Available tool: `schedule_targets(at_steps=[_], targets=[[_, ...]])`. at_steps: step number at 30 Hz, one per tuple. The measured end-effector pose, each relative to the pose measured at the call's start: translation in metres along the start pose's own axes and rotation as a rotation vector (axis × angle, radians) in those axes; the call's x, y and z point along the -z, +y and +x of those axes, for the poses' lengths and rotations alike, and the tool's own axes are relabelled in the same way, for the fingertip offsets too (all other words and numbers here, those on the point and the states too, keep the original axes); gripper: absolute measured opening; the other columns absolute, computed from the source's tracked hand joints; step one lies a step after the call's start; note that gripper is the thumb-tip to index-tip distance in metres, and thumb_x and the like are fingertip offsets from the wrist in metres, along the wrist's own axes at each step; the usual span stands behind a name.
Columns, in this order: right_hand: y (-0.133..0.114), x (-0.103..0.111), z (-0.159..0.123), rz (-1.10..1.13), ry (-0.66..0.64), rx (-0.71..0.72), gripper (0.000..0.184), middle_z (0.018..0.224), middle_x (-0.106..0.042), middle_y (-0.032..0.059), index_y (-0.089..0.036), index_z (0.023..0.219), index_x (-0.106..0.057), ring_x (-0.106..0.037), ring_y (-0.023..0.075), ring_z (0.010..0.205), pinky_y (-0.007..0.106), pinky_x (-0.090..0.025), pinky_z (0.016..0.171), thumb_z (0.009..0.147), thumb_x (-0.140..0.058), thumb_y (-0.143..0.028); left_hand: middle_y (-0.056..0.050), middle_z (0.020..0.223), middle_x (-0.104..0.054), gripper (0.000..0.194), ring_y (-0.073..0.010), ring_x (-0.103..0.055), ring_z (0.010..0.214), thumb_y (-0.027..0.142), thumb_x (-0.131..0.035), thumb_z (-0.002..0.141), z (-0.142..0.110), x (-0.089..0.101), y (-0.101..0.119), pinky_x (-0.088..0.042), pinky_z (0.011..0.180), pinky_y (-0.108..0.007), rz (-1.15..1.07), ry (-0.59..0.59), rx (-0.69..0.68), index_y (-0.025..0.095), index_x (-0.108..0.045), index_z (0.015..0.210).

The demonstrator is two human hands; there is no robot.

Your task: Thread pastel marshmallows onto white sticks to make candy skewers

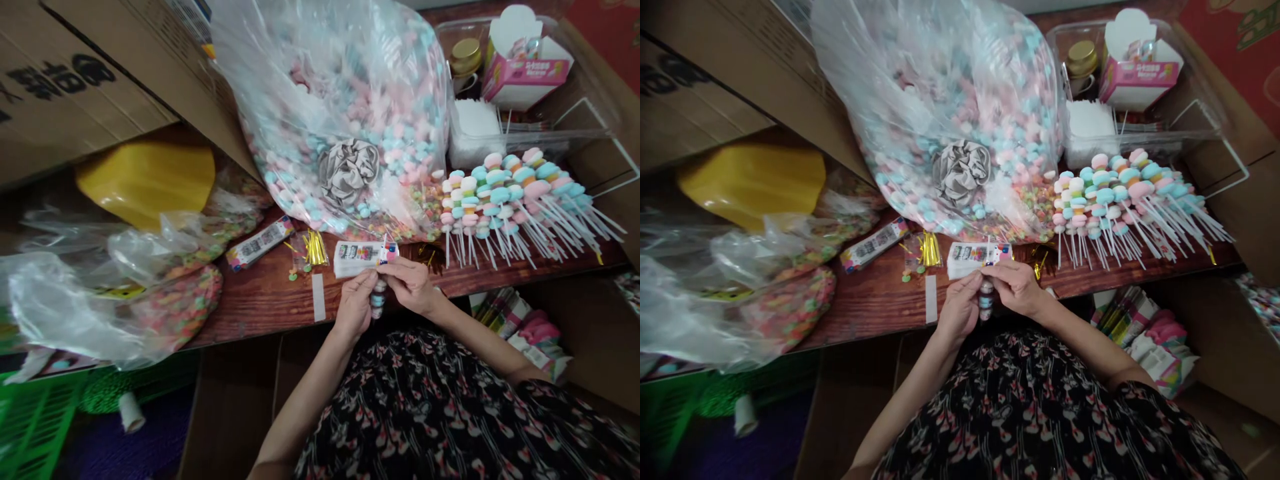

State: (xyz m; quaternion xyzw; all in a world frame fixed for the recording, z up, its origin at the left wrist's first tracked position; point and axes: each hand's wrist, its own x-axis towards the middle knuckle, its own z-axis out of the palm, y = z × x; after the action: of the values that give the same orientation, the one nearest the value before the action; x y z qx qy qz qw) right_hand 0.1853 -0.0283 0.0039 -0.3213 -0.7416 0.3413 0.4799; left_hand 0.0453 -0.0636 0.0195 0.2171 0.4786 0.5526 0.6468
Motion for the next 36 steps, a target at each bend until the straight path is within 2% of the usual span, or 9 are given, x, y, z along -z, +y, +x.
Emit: schedule_targets(at_steps=[7,11,13,16,18,21,29,32,36], targets=[[-0.007,-0.002,-0.004,0.188,0.110,-0.242,0.008,0.072,-0.058,-0.0030,-0.019,0.088,-0.060,-0.053,0.0089,0.064,0.022,-0.044,0.062,0.083,-0.065,-0.020,-0.001,0.066,-0.068,0.019,-0.0096,-0.060,0.063,0.030,-0.083,0.063,0.004,-0.004,0.001,-0.050,0.061,-0.020,-0.018,0.115,-0.004,0.016,-0.075,0.073],[-0.007,0.002,0.000,0.422,0.087,-0.428,0.039,0.067,-0.051,-0.0070,-0.019,0.119,-0.058,-0.047,0.0076,0.059,0.021,-0.040,0.058,0.081,-0.067,-0.024,-0.001,0.067,-0.067,0.025,-0.0085,-0.058,0.057,0.035,-0.083,0.065,0.002,-0.005,0.003,-0.047,0.054,-0.019,0.026,0.038,0.031,0.015,-0.075,0.078],[-0.004,0.008,0.004,0.510,0.000,-0.501,0.048,0.064,-0.047,-0.0081,-0.018,0.125,-0.056,-0.043,0.0069,0.057,0.020,-0.038,0.056,0.079,-0.068,-0.026,0.000,0.063,-0.064,0.027,-0.0075,-0.054,0.052,0.038,-0.082,0.066,0.002,-0.003,0.006,-0.043,0.048,-0.018,0.062,-0.009,0.067,0.015,-0.073,0.077],[-0.003,0.019,0.011,0.536,-0.190,-0.537,0.029,0.067,-0.054,-0.0050,-0.015,0.104,-0.068,-0.048,0.0077,0.061,0.021,-0.040,0.061,0.078,-0.068,-0.029,0.001,0.056,-0.057,0.030,-0.0050,-0.046,0.045,0.040,-0.081,0.068,0.001,0.003,0.014,-0.035,0.043,-0.016,0.157,-0.127,0.191,0.013,-0.069,0.072],[-0.005,0.025,0.015,0.505,-0.256,-0.506,0.017,0.072,-0.060,-0.0023,-0.014,0.087,-0.070,-0.054,0.0099,0.067,0.023,-0.043,0.066,0.078,-0.067,-0.028,0.001,0.057,-0.056,0.033,-0.0042,-0.043,0.045,0.043,-0.080,0.068,0.000,0.007,0.020,-0.032,0.043,-0.016,0.204,-0.218,0.288,0.012,-0.068,0.073],[-0.012,0.025,0.019,0.449,-0.212,-0.462,0.013,0.069,-0.062,-0.0018,-0.015,0.074,-0.066,-0.055,0.0103,0.063,0.022,-0.044,0.062,0.080,-0.064,-0.026,-0.002,0.066,-0.059,0.039,-0.0062,-0.047,0.051,0.049,-0.077,0.070,-0.002,0.009,0.025,-0.033,0.046,-0.017,0.223,-0.292,0.341,0.012,-0.069,0.080],[-0.019,0.016,0.020,0.179,0.058,-0.367,0.011,0.069,-0.064,-0.0009,-0.016,0.076,-0.066,-0.057,0.0112,0.064,0.023,-0.047,0.063,0.084,-0.063,-0.023,0.000,0.063,-0.054,0.034,-0.0070,-0.045,0.056,0.044,-0.070,0.077,0.004,0.010,0.038,-0.036,0.052,-0.018,0.336,-0.303,0.219,0.014,-0.059,0.067],[-0.017,0.026,0.018,-0.042,0.046,-0.105,0.016,0.081,-0.065,0.0031,-0.017,0.099,-0.069,-0.059,0.0121,0.072,0.024,-0.049,0.068,0.089,-0.057,-0.019,0.000,0.061,-0.055,0.031,-0.0073,-0.046,0.050,0.038,-0.071,0.073,0.007,0.011,0.043,-0.035,0.047,-0.019,0.177,-0.273,0.328,0.015,-0.053,0.065],[-0.007,0.032,0.020,-0.274,-0.252,0.377,0.033,0.072,-0.055,0.0022,-0.017,0.117,-0.065,-0.051,0.0123,0.066,0.024,-0.047,0.061,0.095,-0.041,-0.014,-0.001,0.057,-0.054,0.024,-0.0098,-0.047,0.048,0.032,-0.069,0.072,0.007,0.009,0.046,-0.036,0.044,-0.021,0.060,-0.392,0.488,0.014,-0.054,0.067]])
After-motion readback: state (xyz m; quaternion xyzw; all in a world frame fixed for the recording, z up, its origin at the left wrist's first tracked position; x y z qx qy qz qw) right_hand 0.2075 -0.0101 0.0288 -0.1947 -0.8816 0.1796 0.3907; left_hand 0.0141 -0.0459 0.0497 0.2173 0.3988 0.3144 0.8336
